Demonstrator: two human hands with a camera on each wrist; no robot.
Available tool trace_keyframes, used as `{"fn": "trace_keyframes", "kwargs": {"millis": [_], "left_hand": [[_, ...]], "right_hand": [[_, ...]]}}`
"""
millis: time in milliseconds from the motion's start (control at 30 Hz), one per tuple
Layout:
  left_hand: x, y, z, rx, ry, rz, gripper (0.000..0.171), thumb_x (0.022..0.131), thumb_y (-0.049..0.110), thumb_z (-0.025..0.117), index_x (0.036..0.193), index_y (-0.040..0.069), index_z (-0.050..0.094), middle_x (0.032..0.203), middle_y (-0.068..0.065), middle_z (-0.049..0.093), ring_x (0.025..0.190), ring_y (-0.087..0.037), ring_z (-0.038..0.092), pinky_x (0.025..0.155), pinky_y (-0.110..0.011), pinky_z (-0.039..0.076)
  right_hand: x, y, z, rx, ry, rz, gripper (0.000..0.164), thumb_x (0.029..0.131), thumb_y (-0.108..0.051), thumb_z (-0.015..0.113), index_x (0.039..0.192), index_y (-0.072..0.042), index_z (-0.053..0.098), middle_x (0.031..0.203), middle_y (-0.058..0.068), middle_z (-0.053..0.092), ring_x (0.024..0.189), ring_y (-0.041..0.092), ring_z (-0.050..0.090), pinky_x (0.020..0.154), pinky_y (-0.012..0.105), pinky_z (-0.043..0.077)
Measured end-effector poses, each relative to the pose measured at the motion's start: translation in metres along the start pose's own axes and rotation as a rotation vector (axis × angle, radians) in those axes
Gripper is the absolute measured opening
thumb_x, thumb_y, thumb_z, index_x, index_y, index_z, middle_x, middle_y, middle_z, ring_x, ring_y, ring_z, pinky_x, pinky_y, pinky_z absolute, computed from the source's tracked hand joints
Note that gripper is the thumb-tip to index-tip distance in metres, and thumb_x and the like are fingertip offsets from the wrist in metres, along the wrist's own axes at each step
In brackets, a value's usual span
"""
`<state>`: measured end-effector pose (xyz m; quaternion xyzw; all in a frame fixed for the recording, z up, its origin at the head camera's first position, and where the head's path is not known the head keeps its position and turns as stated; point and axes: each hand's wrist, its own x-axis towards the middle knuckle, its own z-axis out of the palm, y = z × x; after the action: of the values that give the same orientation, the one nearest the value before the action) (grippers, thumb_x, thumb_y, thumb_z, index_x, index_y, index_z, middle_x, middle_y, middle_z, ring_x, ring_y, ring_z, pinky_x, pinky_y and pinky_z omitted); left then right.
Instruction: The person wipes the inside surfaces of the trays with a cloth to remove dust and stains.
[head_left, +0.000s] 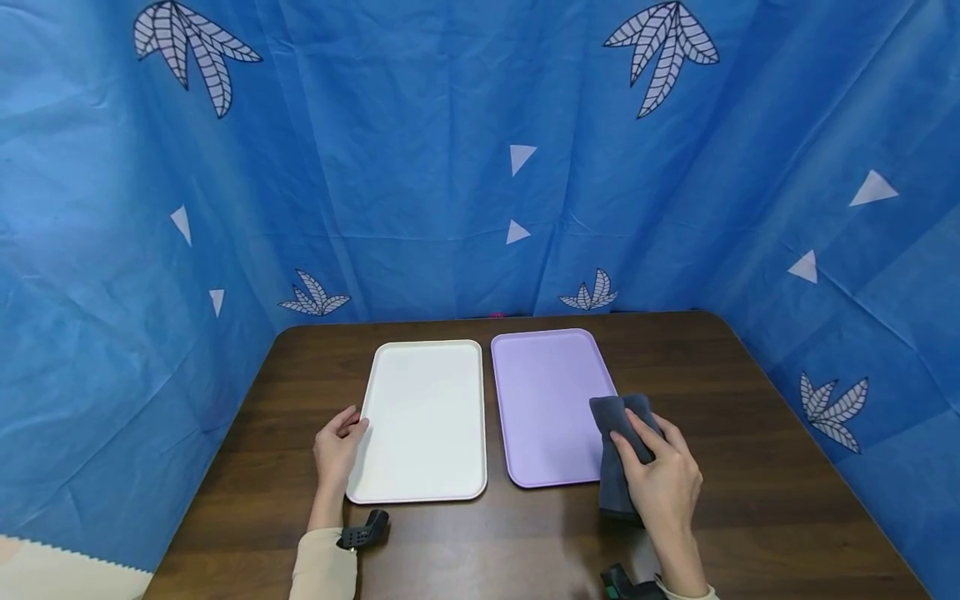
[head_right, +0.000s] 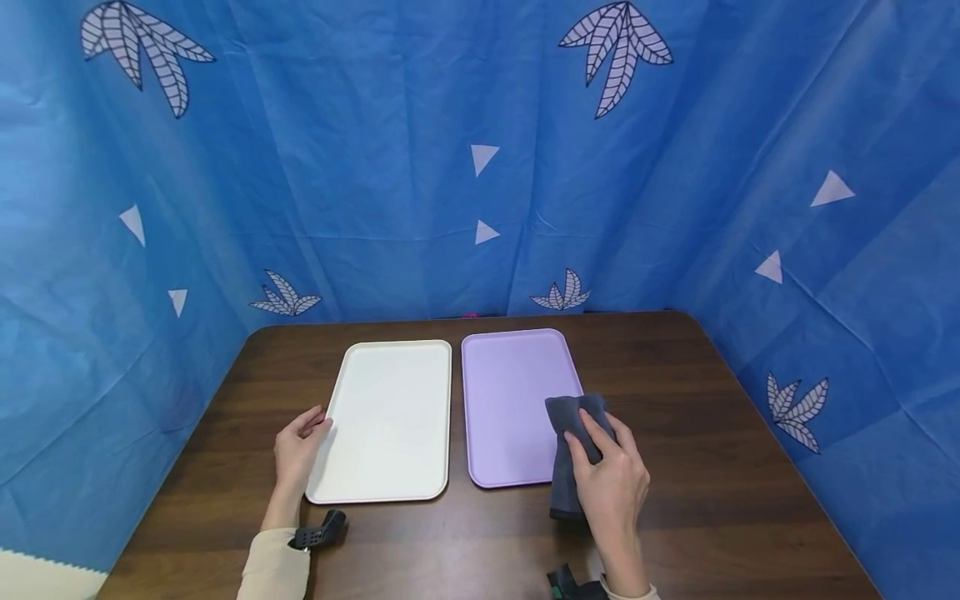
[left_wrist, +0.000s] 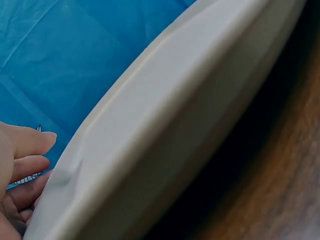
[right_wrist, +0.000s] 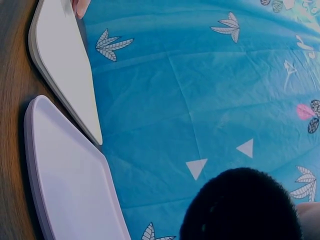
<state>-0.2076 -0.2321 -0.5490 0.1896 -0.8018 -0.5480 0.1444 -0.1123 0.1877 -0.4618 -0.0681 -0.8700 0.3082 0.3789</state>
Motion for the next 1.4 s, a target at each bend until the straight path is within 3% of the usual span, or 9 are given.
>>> {"fn": "trace_keyframes", "kwargs": {"millis": [133, 400, 567, 800, 1000, 1067, 1267, 1400], "left_hand": [[0.001, -0.001, 0.001, 0.016, 0.008, 0.023, 0.038, 0.087, 0.008, 0.071, 0.124, -0.001, 0.066, 0.114, -0.022, 0.07, 0.071, 0.014, 0.051, 0.063, -0.004, 0.042], [0.002, -0.003, 0.004, 0.073, 0.043, 0.024, 0.033, 0.084, -0.001, 0.07, 0.117, -0.002, 0.069, 0.106, -0.022, 0.072, 0.077, -0.003, 0.057, 0.061, -0.004, 0.041], [0.003, -0.002, 0.005, 0.005, 0.071, 0.019, 0.031, 0.081, -0.006, 0.069, 0.112, -0.005, 0.07, 0.101, -0.025, 0.072, 0.07, 0.003, 0.058, 0.061, -0.004, 0.045], [0.001, 0.004, 0.002, -0.08, 0.069, -0.043, 0.034, 0.082, -0.007, 0.069, 0.115, -0.003, 0.069, 0.104, -0.026, 0.071, 0.085, -0.017, 0.07, 0.062, -0.005, 0.047], [-0.001, 0.01, -0.001, -0.138, -0.013, -0.067, 0.035, 0.086, -0.006, 0.065, 0.121, -0.002, 0.066, 0.114, -0.027, 0.067, 0.083, 0.001, 0.062, 0.067, -0.005, 0.046], [-0.001, 0.011, -0.001, -0.15, -0.058, -0.082, 0.037, 0.089, -0.006, 0.06, 0.126, -0.003, 0.063, 0.12, -0.029, 0.063, 0.089, -0.001, 0.06, 0.069, -0.005, 0.046], [0.0, 0.013, 0.0, -0.149, -0.155, -0.103, 0.044, 0.093, -0.006, 0.049, 0.136, -0.006, 0.052, 0.132, -0.032, 0.054, 0.117, -0.028, 0.052, 0.07, -0.003, 0.041], [0.0, 0.014, 0.0, -0.138, -0.166, -0.107, 0.045, 0.093, -0.004, 0.05, 0.138, -0.005, 0.051, 0.131, -0.032, 0.054, 0.111, -0.024, 0.054, 0.069, -0.003, 0.042]], "right_hand": [[0.0, 0.0, 0.001, 0.0, -0.004, 0.005, 0.04, 0.072, -0.011, 0.086, 0.11, -0.006, 0.075, 0.114, 0.022, 0.067, 0.09, 0.045, 0.067, 0.064, 0.059, 0.053], [-0.001, -0.001, 0.004, -0.004, -0.011, 0.003, 0.04, 0.072, -0.012, 0.087, 0.11, -0.007, 0.075, 0.113, 0.022, 0.067, 0.09, 0.045, 0.067, 0.064, 0.059, 0.053], [-0.001, -0.001, 0.005, -0.004, -0.014, 0.007, 0.04, 0.071, -0.012, 0.086, 0.11, -0.006, 0.075, 0.113, 0.022, 0.067, 0.091, 0.044, 0.067, 0.065, 0.059, 0.053], [-0.002, 0.0, 0.007, -0.001, -0.019, 0.004, 0.04, 0.072, -0.013, 0.086, 0.109, -0.007, 0.076, 0.114, 0.022, 0.067, 0.092, 0.044, 0.067, 0.065, 0.058, 0.053], [-0.003, 0.0, 0.007, -0.005, -0.023, 0.012, 0.039, 0.072, -0.013, 0.086, 0.109, -0.007, 0.076, 0.114, 0.022, 0.067, 0.092, 0.043, 0.067, 0.065, 0.058, 0.053], [-0.003, 0.0, 0.008, -0.008, -0.026, 0.013, 0.039, 0.072, -0.013, 0.086, 0.109, -0.007, 0.076, 0.113, 0.022, 0.067, 0.092, 0.043, 0.067, 0.065, 0.058, 0.053], [-0.004, 0.001, 0.008, -0.007, -0.03, 0.009, 0.04, 0.072, -0.012, 0.086, 0.11, -0.007, 0.076, 0.113, 0.022, 0.067, 0.092, 0.043, 0.067, 0.065, 0.058, 0.053], [-0.004, 0.0, 0.009, -0.008, -0.032, 0.012, 0.04, 0.072, -0.012, 0.086, 0.11, -0.008, 0.076, 0.114, 0.022, 0.067, 0.092, 0.044, 0.067, 0.065, 0.058, 0.053]]}}
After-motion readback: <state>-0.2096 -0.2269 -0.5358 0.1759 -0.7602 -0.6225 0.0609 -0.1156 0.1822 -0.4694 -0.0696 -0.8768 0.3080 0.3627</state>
